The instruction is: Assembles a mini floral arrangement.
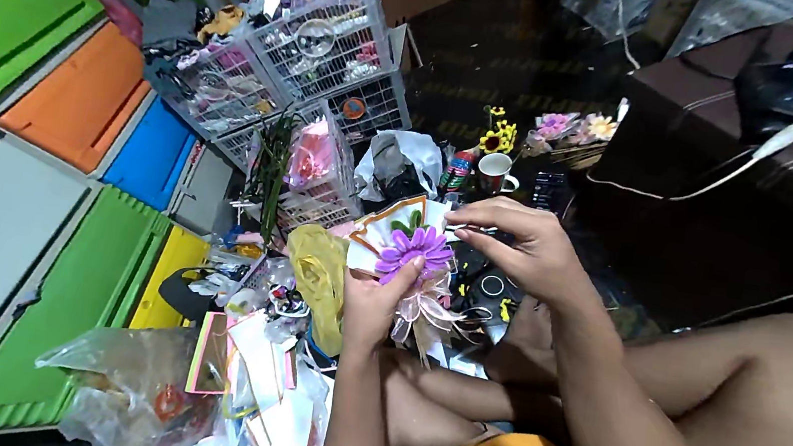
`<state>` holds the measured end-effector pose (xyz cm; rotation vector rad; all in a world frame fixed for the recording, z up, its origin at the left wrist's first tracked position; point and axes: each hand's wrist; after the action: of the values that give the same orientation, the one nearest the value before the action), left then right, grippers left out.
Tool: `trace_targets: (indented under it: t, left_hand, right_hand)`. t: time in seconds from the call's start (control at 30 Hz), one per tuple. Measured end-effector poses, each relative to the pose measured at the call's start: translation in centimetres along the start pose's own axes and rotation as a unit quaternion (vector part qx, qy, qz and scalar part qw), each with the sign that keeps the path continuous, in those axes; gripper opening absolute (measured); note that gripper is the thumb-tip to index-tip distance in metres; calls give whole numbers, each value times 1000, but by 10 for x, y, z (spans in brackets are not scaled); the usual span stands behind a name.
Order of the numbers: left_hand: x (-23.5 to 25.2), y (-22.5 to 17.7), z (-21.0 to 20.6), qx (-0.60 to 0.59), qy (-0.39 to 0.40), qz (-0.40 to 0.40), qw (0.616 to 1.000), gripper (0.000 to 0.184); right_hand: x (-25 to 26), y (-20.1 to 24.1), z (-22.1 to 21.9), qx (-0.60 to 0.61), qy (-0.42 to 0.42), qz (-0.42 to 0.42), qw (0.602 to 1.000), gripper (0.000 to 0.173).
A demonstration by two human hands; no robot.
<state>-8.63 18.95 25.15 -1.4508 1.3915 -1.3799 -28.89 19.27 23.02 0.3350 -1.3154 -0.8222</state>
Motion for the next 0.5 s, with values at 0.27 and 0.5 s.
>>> trace_targets:
  t: [0.27,0.5]
  left_hand:
    - [-2,-1,2,13,8,27,1000,36]
    - [-1,-4,3,13,17,56,998,32]
  right_hand:
    - [-2,-5,0,10,6,-59,998,22]
    - [-1,-4,9,28,-17,-80,996,33]
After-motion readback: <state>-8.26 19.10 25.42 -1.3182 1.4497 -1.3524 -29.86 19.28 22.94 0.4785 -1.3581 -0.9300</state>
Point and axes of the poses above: each hand's wrist, its own x-axis towards the middle knuckle, its own z-axis out of the back of the hand, y = z × x, and after that the axes turned 1 degree about y, right-handed
